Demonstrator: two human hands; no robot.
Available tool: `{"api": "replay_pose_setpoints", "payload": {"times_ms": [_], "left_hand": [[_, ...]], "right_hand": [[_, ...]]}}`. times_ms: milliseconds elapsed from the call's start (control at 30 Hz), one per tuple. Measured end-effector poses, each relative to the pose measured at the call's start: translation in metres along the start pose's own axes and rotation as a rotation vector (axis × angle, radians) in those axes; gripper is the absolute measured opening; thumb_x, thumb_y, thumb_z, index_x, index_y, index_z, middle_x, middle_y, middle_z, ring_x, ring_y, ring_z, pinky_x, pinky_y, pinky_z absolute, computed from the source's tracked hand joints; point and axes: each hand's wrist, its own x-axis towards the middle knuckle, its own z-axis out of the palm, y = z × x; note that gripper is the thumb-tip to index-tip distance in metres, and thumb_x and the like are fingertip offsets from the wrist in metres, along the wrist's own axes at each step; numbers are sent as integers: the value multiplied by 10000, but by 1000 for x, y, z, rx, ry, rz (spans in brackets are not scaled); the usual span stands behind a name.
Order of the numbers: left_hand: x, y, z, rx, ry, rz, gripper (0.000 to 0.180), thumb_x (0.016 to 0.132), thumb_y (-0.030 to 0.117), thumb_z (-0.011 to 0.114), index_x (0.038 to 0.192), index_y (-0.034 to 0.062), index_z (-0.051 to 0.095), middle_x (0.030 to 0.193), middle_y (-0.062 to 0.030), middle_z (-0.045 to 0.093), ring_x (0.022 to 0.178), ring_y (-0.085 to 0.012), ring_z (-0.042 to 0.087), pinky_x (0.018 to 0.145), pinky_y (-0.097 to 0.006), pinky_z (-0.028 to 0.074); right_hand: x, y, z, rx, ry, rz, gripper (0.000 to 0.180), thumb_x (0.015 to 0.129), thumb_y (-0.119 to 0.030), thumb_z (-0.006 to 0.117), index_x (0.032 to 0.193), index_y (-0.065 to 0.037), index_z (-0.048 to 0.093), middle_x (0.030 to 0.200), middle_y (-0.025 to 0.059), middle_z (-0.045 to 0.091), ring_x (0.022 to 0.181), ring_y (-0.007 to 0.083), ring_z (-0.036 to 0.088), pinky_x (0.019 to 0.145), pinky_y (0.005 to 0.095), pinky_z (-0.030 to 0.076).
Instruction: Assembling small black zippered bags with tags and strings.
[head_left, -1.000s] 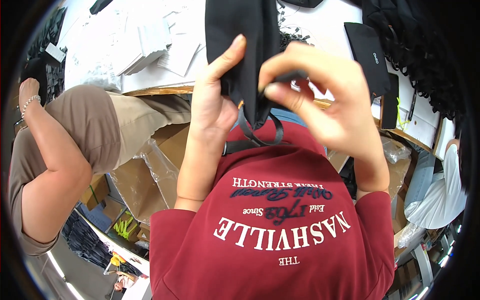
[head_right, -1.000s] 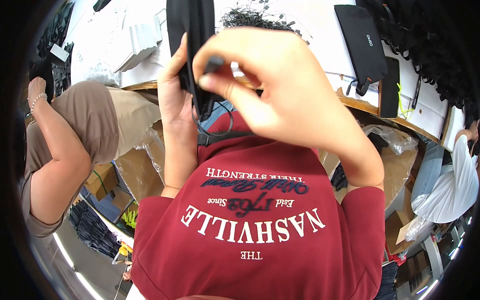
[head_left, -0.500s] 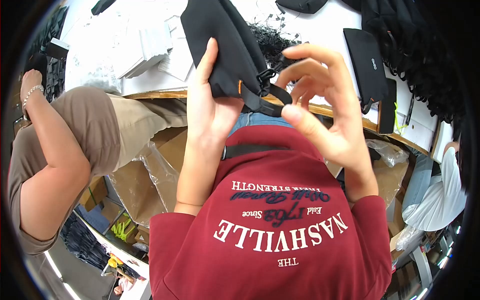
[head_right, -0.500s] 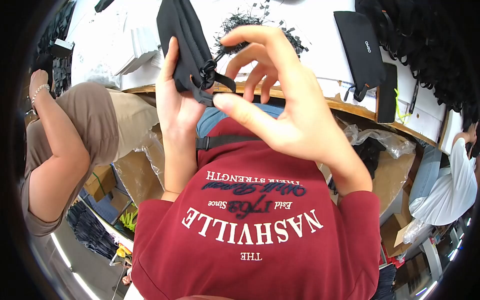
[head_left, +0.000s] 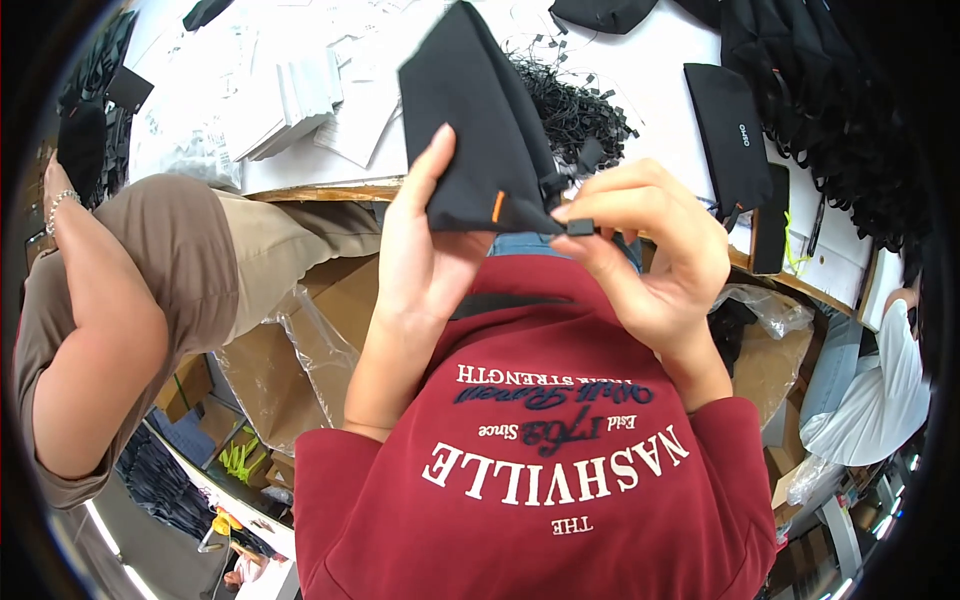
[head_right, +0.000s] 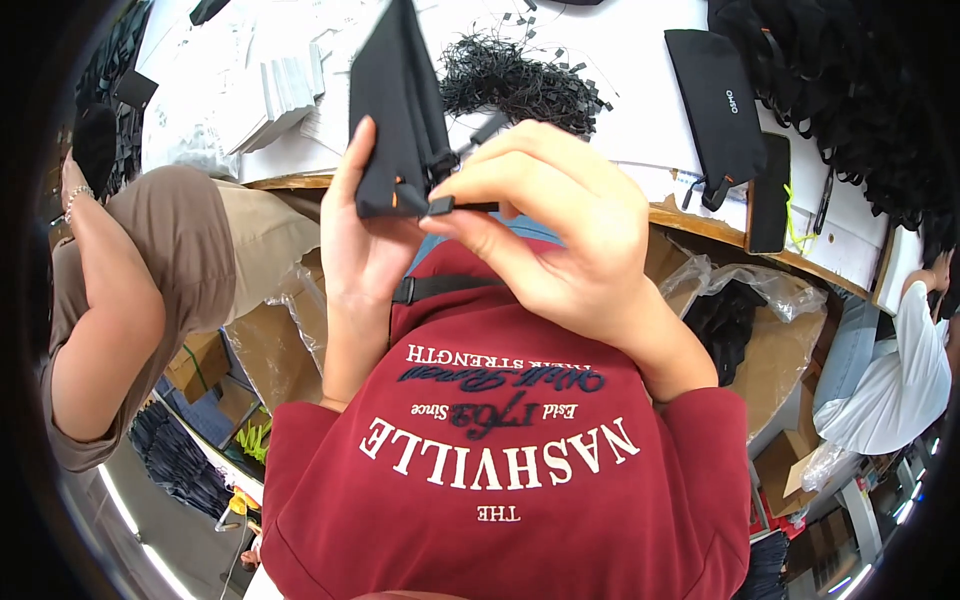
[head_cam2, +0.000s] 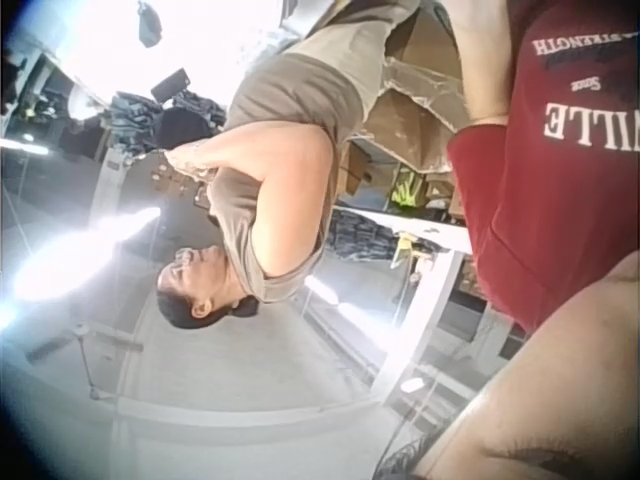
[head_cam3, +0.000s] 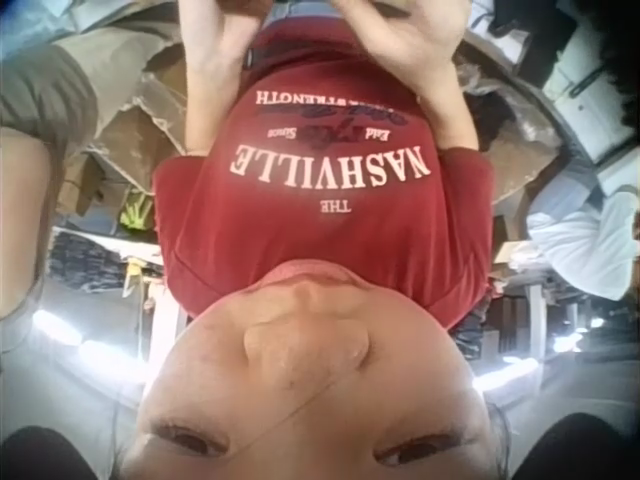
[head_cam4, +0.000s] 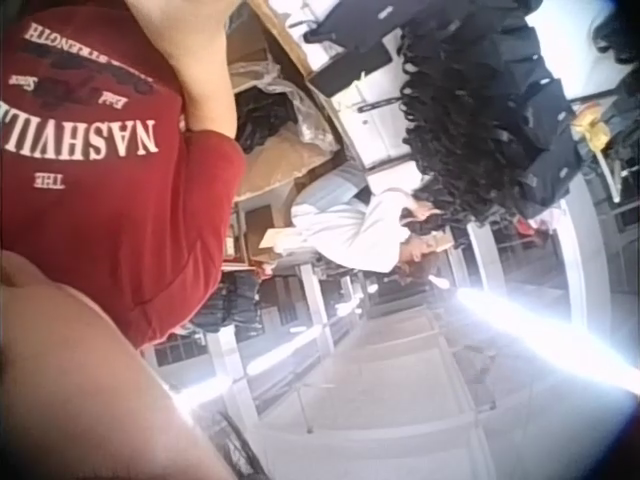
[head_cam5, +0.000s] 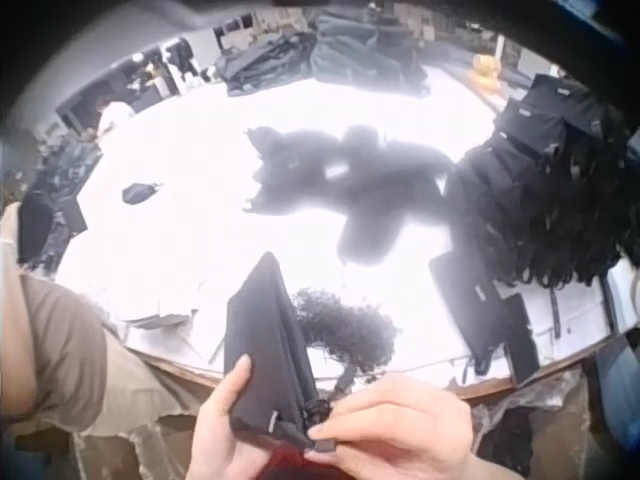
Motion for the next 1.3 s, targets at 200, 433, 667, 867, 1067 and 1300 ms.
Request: {"api": "replay_pose_setpoints", "payload": {"times_ms": [200,433,667,867,1067,1300], "left_hand": [[-9,0,-19,-17,47,-99,376,964,288,480,1192,-1,554,1112,-130,646,985,-235,641,883,-389,504],[-13,6,-21,103,36,-6,345,939,236,546,1206,16,550,1124,-77,638,1025,-181,616,908,-354,481],[-23,12,-33,155,44,-36,380,952,276,528,1232,20,530,1147,-79,624,1029,-174,610,894,-344,483],[-39,32,-60,1255,-19,-180,433,962,350,524,769,-17,649,609,-45,615,555,-107,575,575,-242,471],[-68,29,2,1389,-110,715,123,779,27,715,876,7,642,810,-40,626,670,-97,574,611,-221,454],[-64,21,21,1473,-310,724,187,724,-58,693,901,-10,658,892,-112,661,793,-171,611,670,-263,478]], "right_hand": [[-5,-4,3,122,-164,171,131,760,-22,705,869,-22,633,793,64,636,625,139,574,537,246,416],[-5,-9,1,119,-233,242,127,794,-51,689,880,-4,609,761,74,625,650,157,626,575,255,472],[-15,-11,3,660,-122,569,84,865,-34,645,865,40,606,777,96,649,661,146,644,612,253,507],[-16,-5,5,1036,-141,666,118,884,-54,645,835,25,572,803,103,648,677,142,638,622,249,522],[-22,1,14,1031,-145,701,121,888,-65,645,843,17,568,793,93,642,673,135,626,621,251,524],[-25,1,15,1055,-167,764,134,914,-94,619,855,0,544,744,73,623,663,120,611,595,234,503]]}}
